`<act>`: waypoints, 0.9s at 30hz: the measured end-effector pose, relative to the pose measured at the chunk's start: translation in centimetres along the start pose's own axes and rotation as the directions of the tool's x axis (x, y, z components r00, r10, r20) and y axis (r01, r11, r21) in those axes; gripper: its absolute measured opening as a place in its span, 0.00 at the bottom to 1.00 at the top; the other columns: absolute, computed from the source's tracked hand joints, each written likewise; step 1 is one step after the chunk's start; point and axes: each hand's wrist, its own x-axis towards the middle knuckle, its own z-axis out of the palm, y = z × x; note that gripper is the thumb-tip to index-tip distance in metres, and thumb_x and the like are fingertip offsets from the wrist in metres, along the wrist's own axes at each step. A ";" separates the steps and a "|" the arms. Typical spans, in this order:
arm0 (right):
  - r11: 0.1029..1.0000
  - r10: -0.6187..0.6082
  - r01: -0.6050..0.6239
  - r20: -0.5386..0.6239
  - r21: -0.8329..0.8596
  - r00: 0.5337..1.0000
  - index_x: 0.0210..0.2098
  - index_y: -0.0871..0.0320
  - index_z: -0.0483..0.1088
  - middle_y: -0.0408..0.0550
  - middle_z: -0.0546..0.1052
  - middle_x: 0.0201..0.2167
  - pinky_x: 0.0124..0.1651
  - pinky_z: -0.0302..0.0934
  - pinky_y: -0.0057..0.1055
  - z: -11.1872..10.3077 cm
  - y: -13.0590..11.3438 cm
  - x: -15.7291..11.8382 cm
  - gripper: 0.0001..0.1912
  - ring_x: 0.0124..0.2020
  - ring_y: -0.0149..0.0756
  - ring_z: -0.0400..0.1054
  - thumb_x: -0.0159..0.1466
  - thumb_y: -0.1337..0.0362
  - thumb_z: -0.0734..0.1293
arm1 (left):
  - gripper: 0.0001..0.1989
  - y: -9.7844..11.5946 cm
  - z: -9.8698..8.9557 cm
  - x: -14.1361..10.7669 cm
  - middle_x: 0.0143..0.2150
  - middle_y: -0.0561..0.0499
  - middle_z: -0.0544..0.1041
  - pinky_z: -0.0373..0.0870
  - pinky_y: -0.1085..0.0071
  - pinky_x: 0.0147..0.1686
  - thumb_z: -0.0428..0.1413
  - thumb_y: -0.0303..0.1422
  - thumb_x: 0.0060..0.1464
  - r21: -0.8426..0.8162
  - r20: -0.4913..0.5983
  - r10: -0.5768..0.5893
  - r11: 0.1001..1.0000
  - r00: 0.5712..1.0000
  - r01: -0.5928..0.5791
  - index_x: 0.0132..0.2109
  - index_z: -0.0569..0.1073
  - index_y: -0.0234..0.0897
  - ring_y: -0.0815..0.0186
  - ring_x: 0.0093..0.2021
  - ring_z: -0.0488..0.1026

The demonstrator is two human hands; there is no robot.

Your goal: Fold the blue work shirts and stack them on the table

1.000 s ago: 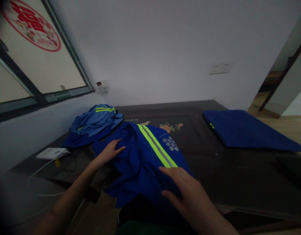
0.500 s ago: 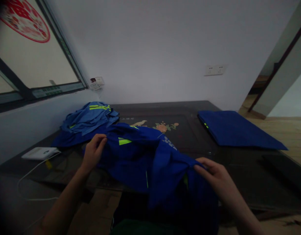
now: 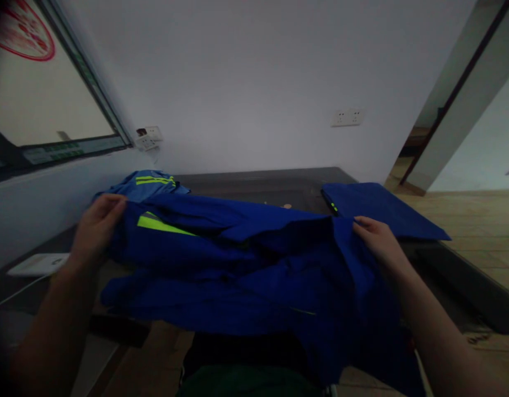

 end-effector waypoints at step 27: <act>0.740 -0.122 0.377 0.440 -0.557 0.890 0.50 0.54 0.66 0.48 0.77 0.34 0.36 0.61 0.32 6.2 -6.8 -5.2 0.16 0.35 0.40 0.72 0.62 0.62 0.64 | 0.14 2.5 7.5 -4.3 0.42 0.49 0.77 0.66 0.71 0.43 0.54 0.44 0.59 0.179 0.926 0.015 0.862 0.376 -0.475 0.41 0.75 0.39 0.61 0.42 0.73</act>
